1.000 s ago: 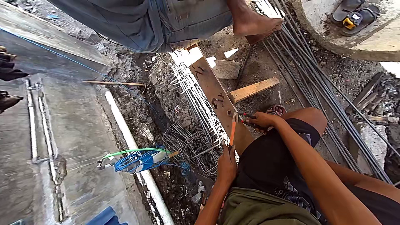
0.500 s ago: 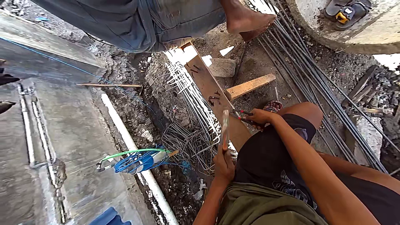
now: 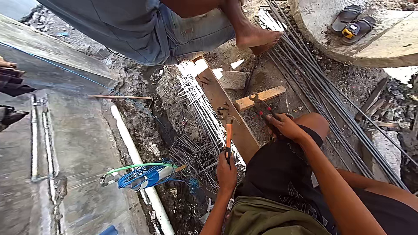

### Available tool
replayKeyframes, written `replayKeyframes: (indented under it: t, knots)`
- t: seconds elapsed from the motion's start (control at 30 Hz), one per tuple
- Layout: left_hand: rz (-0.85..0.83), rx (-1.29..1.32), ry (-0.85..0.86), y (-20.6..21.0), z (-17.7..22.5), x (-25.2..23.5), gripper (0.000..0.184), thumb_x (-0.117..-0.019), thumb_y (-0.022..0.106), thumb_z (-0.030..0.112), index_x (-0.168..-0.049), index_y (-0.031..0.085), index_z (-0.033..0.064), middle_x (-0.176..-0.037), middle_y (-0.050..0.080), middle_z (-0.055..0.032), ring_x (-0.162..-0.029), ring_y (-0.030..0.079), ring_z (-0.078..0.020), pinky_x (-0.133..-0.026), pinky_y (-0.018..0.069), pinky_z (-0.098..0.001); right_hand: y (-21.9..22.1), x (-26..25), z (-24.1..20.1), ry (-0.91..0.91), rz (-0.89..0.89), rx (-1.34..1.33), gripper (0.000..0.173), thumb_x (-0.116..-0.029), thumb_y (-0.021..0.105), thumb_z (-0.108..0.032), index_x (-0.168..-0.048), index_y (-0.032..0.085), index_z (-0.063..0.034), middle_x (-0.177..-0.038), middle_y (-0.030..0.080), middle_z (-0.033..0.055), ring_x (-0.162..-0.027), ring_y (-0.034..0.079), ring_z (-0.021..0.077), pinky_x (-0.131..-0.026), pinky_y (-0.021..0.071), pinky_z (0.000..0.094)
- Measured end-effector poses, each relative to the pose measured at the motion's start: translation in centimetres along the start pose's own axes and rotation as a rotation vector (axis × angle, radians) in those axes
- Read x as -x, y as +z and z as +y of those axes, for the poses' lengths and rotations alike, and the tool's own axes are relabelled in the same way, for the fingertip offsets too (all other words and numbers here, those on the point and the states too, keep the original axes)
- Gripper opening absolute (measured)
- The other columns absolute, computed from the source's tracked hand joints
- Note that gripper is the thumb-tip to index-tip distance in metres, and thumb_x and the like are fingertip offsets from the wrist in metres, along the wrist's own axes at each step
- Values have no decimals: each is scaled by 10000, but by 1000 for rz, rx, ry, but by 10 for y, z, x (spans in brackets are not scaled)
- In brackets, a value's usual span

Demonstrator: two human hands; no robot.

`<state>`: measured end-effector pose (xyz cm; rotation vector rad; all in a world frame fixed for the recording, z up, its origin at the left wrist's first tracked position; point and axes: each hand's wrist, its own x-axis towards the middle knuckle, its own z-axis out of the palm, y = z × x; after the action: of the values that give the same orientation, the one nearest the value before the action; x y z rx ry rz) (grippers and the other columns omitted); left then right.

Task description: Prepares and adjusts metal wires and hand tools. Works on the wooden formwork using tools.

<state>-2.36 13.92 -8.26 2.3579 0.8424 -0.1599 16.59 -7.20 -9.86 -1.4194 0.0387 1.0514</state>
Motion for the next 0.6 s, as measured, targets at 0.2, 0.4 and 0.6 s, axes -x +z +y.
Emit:
replayKeyframes:
  t: [0.2, 0.4, 0.6]
  knots:
    - [-152, -34, -8, 34, 8, -9, 456, -1008, 586, 121, -1368, 463, -130, -1228, 592, -330, -1085, 644, -441, -943, 531, -541, 2, 76, 17, -281, 68, -55, 402, -1104, 344, -245, -1274, 628, -17, -941, 745, 21, -812, 721, 113, -766, 618, 297]
    - [-179, -134, 242, -2, 60, -9, 359, -1020, 586, 212, -1200, 653, -91, -1073, 661, -279, -985, 670, -422, -875, 545, -566, 25, 111, 27, -438, 216, -94, 346, -1089, 402, -263, -1140, 696, -86, -812, 614, -125, -669, 511, -54, -636, 441, 145]
    - [-746, 653, 91, -13, 141, 44, 410, -1106, 334, 249, -1314, 501, -62, -1041, 656, -74, -899, 698, -111, -800, 625, -320, 52, 120, 25, -554, 428, 124, 390, -1087, 438, -344, -1200, 670, -52, -772, 644, -59, -606, 551, -35, -573, 488, 164]
